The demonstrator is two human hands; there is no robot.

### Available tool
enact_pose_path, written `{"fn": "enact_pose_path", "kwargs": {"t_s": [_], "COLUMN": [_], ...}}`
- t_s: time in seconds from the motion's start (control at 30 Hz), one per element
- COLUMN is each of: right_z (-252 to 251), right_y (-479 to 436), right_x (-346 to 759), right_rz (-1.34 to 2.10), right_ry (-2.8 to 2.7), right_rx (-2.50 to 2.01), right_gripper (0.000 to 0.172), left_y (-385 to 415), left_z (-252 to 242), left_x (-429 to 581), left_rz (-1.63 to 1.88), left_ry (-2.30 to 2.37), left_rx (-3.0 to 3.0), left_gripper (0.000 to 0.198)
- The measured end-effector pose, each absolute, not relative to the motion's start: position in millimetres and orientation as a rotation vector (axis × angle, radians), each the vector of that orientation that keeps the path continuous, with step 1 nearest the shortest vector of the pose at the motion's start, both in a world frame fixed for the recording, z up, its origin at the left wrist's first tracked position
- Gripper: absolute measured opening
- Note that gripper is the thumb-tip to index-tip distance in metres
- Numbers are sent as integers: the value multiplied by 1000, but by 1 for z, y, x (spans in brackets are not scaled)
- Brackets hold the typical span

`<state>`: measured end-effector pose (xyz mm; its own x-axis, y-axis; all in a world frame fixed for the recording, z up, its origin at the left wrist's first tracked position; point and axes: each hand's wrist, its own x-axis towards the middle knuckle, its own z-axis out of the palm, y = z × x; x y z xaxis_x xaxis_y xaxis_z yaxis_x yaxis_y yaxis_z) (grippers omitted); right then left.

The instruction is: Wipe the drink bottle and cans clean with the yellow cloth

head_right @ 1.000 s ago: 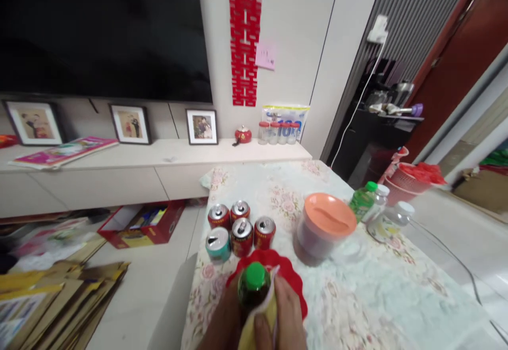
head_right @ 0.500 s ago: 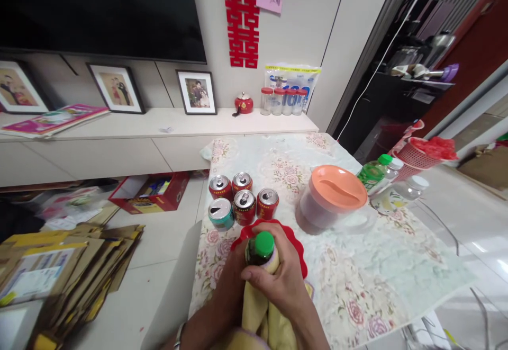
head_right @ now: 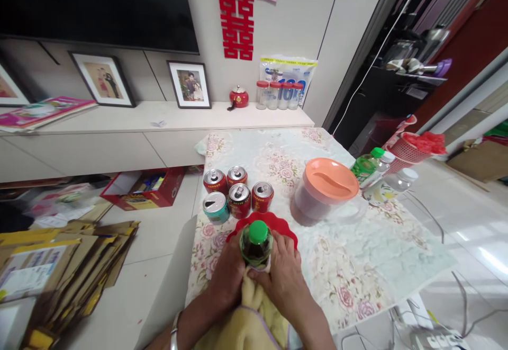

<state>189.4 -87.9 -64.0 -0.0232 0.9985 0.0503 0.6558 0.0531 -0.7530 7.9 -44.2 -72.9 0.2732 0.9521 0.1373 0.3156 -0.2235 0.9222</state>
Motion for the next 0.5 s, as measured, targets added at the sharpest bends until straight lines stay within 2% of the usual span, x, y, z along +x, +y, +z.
{"fn": "enact_pose_path", "kwargs": {"t_s": [0.1, 0.2, 0.37, 0.5], "right_z": [-70, -66, -25, 5], "right_y": [-94, -100, -106, -102], "right_x": [187, 183, 186, 181], "right_rz": [634, 534, 342, 273], "right_ry": [-1768, -1784, -1762, -1676], "right_rx": [-1708, -1623, -1446, -1337], "right_gripper": [41, 38, 46, 38], "left_y": [-45, -45, -44, -43], "left_z": [-75, -71, -64, -65], "left_x": [7, 8, 11, 12], "left_rz": [964, 958, 971, 975], "left_ry": [1156, 1152, 1176, 1182], "left_rx": [1766, 1764, 1740, 1708], "left_gripper": [49, 47, 43, 46]}}
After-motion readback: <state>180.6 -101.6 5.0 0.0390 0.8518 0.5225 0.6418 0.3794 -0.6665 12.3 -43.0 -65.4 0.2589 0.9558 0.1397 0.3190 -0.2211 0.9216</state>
